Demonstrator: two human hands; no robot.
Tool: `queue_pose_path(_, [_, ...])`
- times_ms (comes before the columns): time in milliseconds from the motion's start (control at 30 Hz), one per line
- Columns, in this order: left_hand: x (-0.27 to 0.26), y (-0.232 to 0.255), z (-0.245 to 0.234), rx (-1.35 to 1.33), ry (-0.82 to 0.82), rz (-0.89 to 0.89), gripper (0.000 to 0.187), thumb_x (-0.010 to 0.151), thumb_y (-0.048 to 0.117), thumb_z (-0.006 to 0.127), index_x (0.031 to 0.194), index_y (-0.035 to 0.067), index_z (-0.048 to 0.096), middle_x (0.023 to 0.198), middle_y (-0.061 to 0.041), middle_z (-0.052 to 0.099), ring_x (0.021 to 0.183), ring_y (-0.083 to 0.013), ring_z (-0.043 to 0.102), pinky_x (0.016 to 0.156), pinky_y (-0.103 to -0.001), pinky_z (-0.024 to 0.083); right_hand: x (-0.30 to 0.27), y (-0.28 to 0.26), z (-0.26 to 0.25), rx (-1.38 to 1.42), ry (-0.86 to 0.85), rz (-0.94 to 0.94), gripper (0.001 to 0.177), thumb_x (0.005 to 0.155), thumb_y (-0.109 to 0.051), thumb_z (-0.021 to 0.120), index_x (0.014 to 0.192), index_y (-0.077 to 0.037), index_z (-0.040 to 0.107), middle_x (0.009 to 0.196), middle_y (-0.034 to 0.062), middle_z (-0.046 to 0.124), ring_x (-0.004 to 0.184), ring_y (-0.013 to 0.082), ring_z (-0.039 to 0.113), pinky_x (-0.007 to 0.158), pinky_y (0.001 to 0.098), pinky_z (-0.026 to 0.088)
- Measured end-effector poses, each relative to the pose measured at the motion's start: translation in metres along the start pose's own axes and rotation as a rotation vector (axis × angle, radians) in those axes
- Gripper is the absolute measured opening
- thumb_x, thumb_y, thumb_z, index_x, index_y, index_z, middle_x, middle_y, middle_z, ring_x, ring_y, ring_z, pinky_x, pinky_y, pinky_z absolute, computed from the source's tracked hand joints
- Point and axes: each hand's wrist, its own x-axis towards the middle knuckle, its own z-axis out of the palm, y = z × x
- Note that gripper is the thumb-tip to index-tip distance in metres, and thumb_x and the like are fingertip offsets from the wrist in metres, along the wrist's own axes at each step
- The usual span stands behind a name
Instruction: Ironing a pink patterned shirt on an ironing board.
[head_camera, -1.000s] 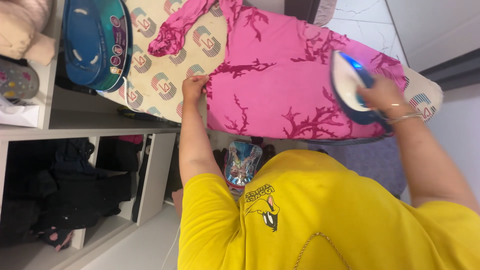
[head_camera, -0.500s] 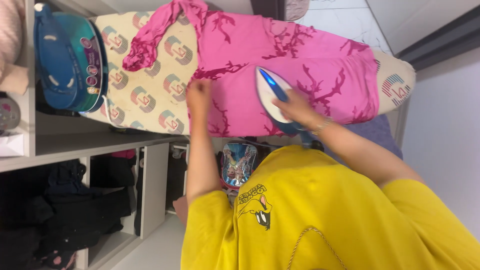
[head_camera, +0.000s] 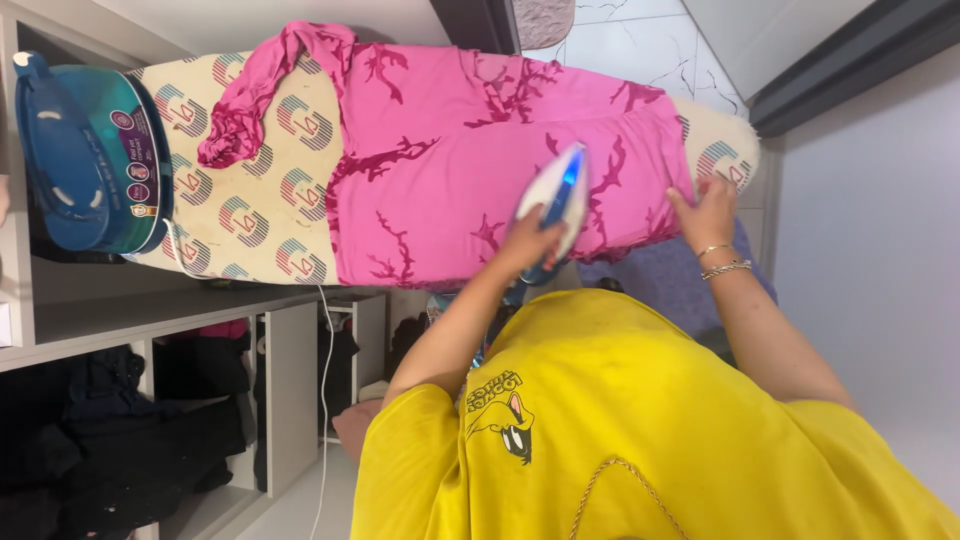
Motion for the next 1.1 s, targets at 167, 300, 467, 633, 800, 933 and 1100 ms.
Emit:
queue_pose_path(167, [0.062,-0.020,0.082,0.362,-0.023,0.353,0.042,0.097,0.037,0.071,0.110,-0.002,0.061,0.067,-0.009,0.070,0.057,-0.0166,0.070,0.056,-0.033,0.053,0.000,0.054,0.032,-0.019,-0.005,0.113,0.027,0.096,-0.023,0.080,0.099,-0.006,0.059,0.090,0.0162,0.066,0.086,0.0374,0.065,0.080,0.0485,0.051])
queue_pose_path(300, [0.101,0.054,0.101,0.172,0.046,0.196,0.040,0.094,0.036,0.065,0.100,-0.002,0.056,0.062,-0.011,0.067,0.045,-0.0203,0.066,0.046,-0.036,0.052,0.006,0.045,0.024,0.084,-0.009,0.234,0.026,0.104,-0.021,0.073,0.104,-0.003,0.055,0.088,0.0182,0.067,0.082,0.0398,0.066,0.074,0.0507,0.051])
queue_pose_path(467, [0.125,0.065,0.095,-0.002,0.181,0.159,0.041,0.094,0.030,0.066,0.103,-0.006,0.048,0.065,-0.013,0.065,0.045,-0.0214,0.064,0.039,-0.038,0.052,0.015,0.059,0.029,0.023,-0.075,0.206,0.024,0.105,-0.020,0.071,0.104,-0.002,0.054,0.084,0.0202,0.067,0.081,0.0430,0.066,0.074,0.0520,0.050])
queue_pose_path(633, [0.080,0.013,0.121,0.125,-0.084,0.090,0.055,0.092,0.031,0.063,0.128,-0.004,0.039,0.065,-0.013,0.065,0.045,-0.0207,0.065,0.038,-0.037,0.052,0.024,0.084,0.041,0.086,-0.058,0.192,0.028,0.108,-0.026,0.068,0.105,-0.001,0.056,0.092,0.0220,0.068,0.087,0.0412,0.066,0.079,0.0508,0.051])
queue_pose_path(800, [0.028,0.007,0.140,0.263,-0.173,0.092,0.069,0.091,0.034,0.067,0.140,-0.008,0.041,0.069,-0.012,0.068,0.049,-0.0192,0.067,0.041,-0.035,0.056,0.032,0.092,0.040,0.169,-0.013,0.200,0.037,0.116,-0.034,0.063,0.109,0.002,0.055,0.101,0.0247,0.065,0.095,0.0396,0.065,0.086,0.0498,0.049])
queue_pose_path(933, [0.012,0.007,0.085,0.227,0.025,0.034,0.071,0.091,0.038,0.066,0.142,-0.004,0.040,0.068,-0.011,0.068,0.049,-0.0185,0.067,0.043,-0.034,0.056,0.029,0.061,0.023,0.095,-0.098,0.202,0.046,0.108,-0.040,0.070,0.105,0.003,0.056,0.103,0.0247,0.064,0.099,0.0403,0.062,0.091,0.0495,0.048])
queue_pose_path(1100, [-0.035,-0.016,-0.055,0.062,0.395,-0.008,0.058,0.094,0.040,0.064,0.136,0.002,0.053,0.066,-0.006,0.065,0.050,-0.0166,0.065,0.044,-0.032,0.056,0.028,0.111,0.042,-0.079,-0.191,0.086,0.048,0.096,-0.038,0.084,0.101,0.004,0.060,0.105,0.0274,0.064,0.111,0.0446,0.055,0.098,0.0523,0.044])
